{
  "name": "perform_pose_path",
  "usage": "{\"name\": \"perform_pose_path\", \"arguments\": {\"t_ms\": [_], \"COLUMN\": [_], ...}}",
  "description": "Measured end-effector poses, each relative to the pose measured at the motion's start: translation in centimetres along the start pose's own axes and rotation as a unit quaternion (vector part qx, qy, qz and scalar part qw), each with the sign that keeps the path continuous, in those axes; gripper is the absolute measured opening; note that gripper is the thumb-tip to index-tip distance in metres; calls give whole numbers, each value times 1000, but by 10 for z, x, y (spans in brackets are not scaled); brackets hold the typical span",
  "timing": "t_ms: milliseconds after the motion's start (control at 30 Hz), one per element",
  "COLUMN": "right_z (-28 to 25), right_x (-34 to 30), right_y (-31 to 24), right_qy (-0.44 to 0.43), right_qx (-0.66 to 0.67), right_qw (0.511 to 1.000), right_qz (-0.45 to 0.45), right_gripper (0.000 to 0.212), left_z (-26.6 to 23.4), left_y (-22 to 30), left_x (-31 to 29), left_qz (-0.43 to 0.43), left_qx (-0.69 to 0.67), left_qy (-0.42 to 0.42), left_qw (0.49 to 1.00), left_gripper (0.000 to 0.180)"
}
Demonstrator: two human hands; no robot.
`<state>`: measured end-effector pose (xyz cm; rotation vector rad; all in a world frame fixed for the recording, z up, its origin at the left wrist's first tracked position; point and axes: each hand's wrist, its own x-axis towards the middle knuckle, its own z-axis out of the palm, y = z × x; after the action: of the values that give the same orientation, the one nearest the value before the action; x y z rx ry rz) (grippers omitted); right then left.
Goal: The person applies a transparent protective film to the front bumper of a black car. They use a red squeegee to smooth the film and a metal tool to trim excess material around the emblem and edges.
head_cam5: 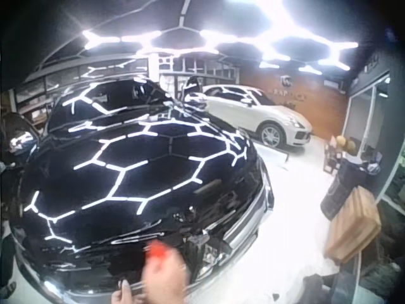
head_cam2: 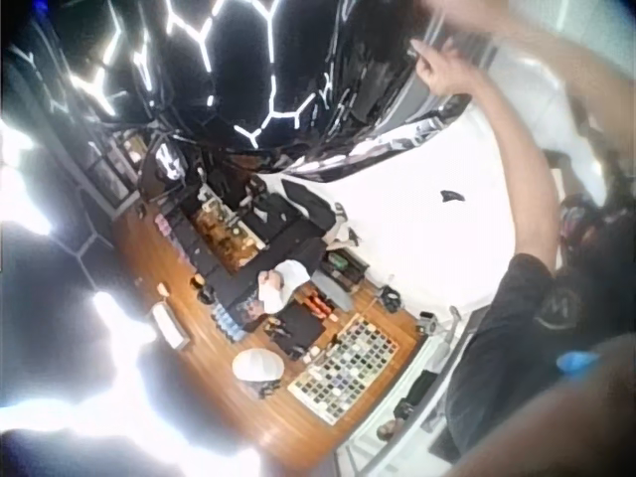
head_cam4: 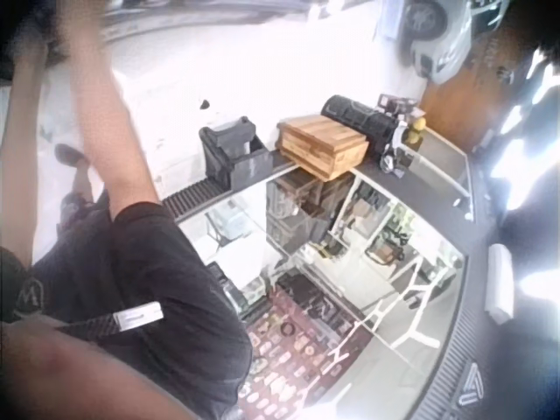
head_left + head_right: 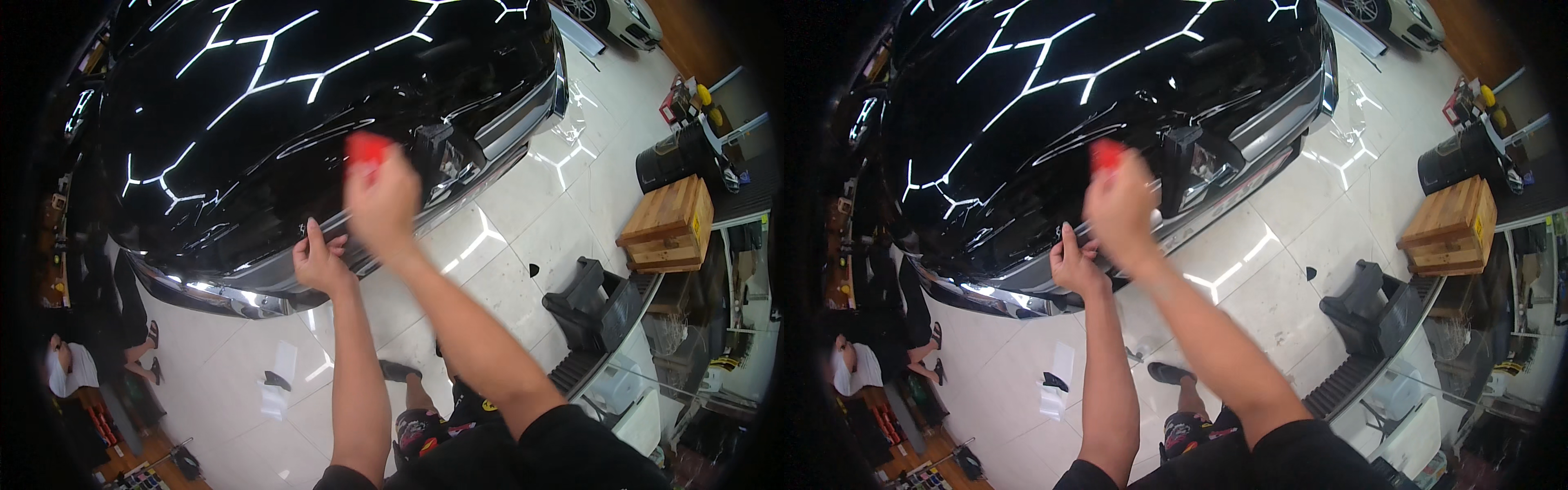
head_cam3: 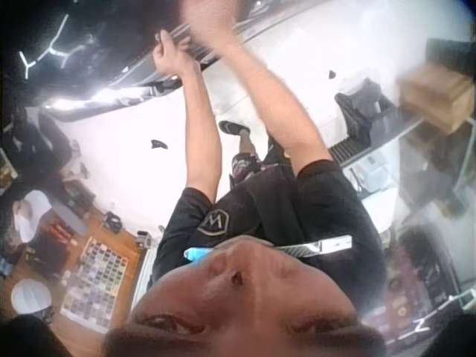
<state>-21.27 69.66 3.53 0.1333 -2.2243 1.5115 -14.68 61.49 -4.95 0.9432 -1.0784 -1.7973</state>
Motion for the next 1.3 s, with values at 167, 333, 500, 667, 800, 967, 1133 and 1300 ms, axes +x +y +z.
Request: {"name": "perform_pose_path", "arguments": {"t_ms": [167,333,500,667,800,967,1133,1300], "right_z": [-15,-31,23,7,-4,6,-4,-29], "right_x": [22,6,-38,23,35,8,3,32], "right_y": [42,22,-43,6,-2,-6,2,46], "right_qy": [17,-46,-127,-12,47,18,20,64], "right_qx": [-52,-49,-259,-239,-177,-185,-157,-190], "right_qw": [998,997,947,971,970,980,984,971], "right_qz": [34,27,-141,24,163,68,80,129], "right_gripper": [19,35,82,39,36,31,25,23], "left_z": [-1,5,13,-5,-5,-7,-11,-6], "left_y": [7,16,21,16,26,30,38,42], "left_x": [4,3,-4,6,8,10,21,14], "left_qz": [-22,-69,-120,-80,-117,-133,-123,-132], "left_qx": [12,8,-156,10,46,50,96,101], "left_qy": [-7,17,-76,-8,-35,-42,-26,-56], "left_qw": [1000,997,977,997,991,989,987,985], "left_gripper": [26,26,27,29,30,30,30,33]}}
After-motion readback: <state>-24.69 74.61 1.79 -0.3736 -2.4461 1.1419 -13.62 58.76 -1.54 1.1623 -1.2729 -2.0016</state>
